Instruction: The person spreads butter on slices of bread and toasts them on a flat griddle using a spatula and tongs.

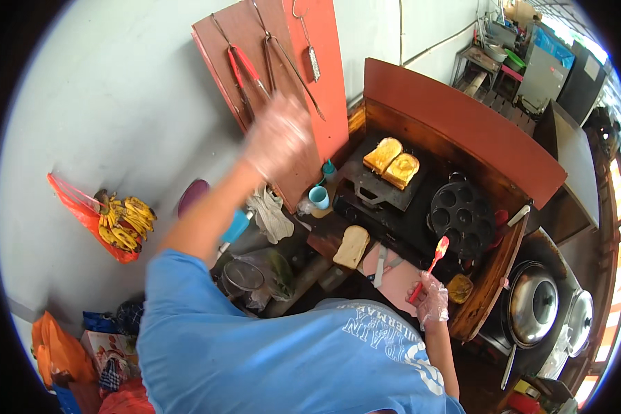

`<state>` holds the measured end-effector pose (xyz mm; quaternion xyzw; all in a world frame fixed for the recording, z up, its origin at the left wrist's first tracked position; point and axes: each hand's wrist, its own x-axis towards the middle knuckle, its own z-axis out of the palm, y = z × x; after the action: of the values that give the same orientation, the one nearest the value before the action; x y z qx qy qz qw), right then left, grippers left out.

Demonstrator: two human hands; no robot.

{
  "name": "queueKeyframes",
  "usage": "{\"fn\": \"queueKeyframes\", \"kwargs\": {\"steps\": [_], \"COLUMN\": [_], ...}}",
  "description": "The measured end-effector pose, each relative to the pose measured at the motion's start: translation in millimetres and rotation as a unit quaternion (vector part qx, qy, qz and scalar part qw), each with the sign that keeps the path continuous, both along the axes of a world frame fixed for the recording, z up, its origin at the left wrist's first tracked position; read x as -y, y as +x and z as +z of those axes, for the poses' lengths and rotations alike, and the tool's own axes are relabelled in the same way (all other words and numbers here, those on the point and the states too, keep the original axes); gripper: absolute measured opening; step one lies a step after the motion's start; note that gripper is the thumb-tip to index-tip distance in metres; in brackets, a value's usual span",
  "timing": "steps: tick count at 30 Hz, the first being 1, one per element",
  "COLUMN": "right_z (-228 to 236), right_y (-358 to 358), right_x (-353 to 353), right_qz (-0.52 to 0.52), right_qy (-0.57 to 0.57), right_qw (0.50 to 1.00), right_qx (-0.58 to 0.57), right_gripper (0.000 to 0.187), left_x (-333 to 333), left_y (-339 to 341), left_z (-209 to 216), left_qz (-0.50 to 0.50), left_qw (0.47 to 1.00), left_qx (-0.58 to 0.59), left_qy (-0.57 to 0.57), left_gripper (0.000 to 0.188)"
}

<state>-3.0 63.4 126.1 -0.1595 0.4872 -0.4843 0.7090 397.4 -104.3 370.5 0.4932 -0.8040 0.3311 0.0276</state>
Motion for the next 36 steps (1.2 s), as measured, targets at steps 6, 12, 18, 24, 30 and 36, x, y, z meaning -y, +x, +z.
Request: {"fn": "queueKeyframes", "kwargs": {"steps": [6, 12, 18, 24, 30, 36], "right_z": [-16.1, -10.6, -13.0, -17.3, -29.1, -24.8], "right_y": [4.3, 13.3, 18.6, 17.3, 16.8, 12.0], "right_x": [1.4, 6.2, 5.9, 7.0, 10.7, 14.2], "right_qz": [-0.012, 0.0, 0.01, 0.025, 0.039, 0.026], "right_qy": [0.048, 0.041, 0.044, 0.046, 0.059, 0.054], "right_qw": [0.998, 0.998, 0.998, 0.998, 0.995, 0.997], "right_qx": [0.025, 0.045, 0.035, 0.036, 0.068, 0.044], "right_gripper": [0.032, 0.033, 0.03, 0.03, 0.029, 0.028], "left_x": [25.1, 56.9, 63.5, 43.9, 9.1, -35.4], "left_y": [75.0, 93.2, 93.2, 83.7, 49.4, 3.0], "left_z": [119.4, 118.9, 129.6, 153.6, 140.1, -16.7], "left_qz": [0.046, 0.028, 0.07, 0.043, 0.004, 0.013], "left_qw": [0.947, 0.96, 0.915, 0.942, 0.964, 0.981], "left_qx": [0.317, 0.273, 0.393, 0.328, 0.263, -0.082], "left_qy": [0.005, 0.051, 0.058, 0.059, 0.032, 0.173], "left_gripper": [0.017, 0.02, 0.02, 0.017, 0.016, 0.03]}}
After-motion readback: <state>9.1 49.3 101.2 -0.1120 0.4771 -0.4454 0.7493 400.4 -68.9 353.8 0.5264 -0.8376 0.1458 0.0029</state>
